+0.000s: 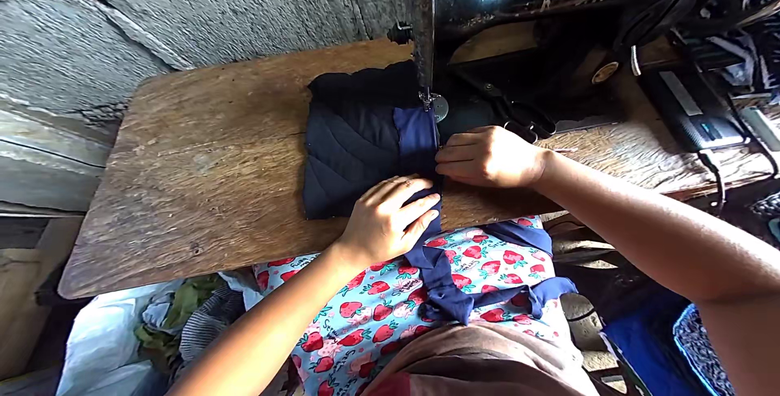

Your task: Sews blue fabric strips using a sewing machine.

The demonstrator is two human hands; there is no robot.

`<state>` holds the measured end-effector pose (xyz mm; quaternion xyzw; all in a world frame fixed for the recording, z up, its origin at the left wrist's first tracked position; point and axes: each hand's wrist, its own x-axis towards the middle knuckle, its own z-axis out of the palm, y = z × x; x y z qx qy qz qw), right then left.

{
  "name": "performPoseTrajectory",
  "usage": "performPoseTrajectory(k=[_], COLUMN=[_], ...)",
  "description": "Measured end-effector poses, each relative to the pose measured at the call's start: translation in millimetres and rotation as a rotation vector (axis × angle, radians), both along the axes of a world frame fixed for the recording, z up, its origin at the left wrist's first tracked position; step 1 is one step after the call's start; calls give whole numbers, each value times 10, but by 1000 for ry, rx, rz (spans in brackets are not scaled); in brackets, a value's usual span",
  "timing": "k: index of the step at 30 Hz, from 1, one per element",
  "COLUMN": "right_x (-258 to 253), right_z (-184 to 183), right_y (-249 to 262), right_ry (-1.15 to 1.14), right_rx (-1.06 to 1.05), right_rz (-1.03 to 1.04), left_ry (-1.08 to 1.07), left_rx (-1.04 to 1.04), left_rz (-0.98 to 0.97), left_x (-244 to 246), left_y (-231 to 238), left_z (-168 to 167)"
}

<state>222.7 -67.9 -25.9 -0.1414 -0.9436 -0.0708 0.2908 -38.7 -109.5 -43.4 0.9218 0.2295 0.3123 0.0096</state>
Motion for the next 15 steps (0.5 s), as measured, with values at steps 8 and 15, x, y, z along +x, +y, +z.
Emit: performPoseTrajectory(k=[8,15], right_x=[-28,-52], right_z=[-59,17], right_y=[-116,-56], right_ry=[-11,298], right_rx=[13,-340], right_rz=[-68,-410], left_ry=[-52,338], left_rx=[-121,-232], left_rz=[70,48], left_x=[85,154], left_y=[94,559], left_z=[179,365])
